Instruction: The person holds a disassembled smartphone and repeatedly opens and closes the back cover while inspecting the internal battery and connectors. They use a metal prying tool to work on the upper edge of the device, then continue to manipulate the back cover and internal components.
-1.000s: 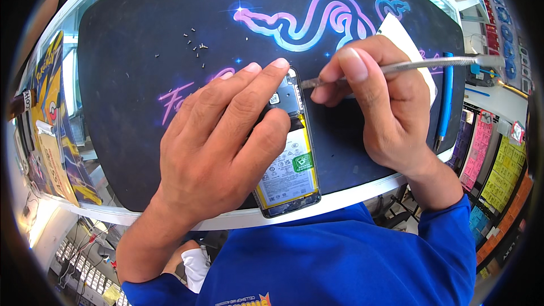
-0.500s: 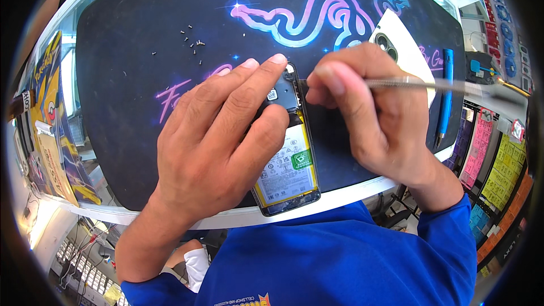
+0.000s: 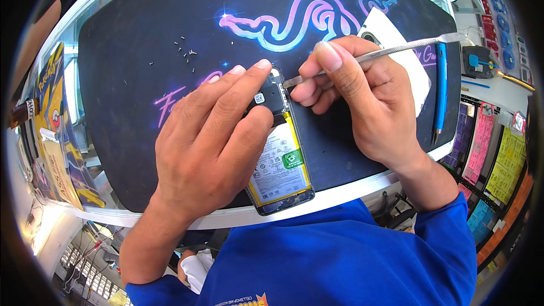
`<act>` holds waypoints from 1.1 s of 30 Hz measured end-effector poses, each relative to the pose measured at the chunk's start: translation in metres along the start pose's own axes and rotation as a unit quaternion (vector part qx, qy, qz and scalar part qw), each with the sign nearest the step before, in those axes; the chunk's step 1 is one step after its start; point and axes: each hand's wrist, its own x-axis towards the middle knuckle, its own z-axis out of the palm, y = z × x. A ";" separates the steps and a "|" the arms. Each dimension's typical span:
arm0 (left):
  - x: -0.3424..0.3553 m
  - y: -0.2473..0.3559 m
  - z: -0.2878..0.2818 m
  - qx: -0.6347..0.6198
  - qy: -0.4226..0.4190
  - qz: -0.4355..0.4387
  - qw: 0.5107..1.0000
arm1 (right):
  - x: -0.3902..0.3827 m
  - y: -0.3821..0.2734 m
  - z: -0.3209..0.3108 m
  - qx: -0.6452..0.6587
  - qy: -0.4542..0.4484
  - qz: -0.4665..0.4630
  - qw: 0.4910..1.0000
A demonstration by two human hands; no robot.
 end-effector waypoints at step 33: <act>-0.001 0.001 0.000 -0.005 0.007 -0.008 1.000 | -0.010 -0.005 -0.012 0.026 -0.042 0.036 0.998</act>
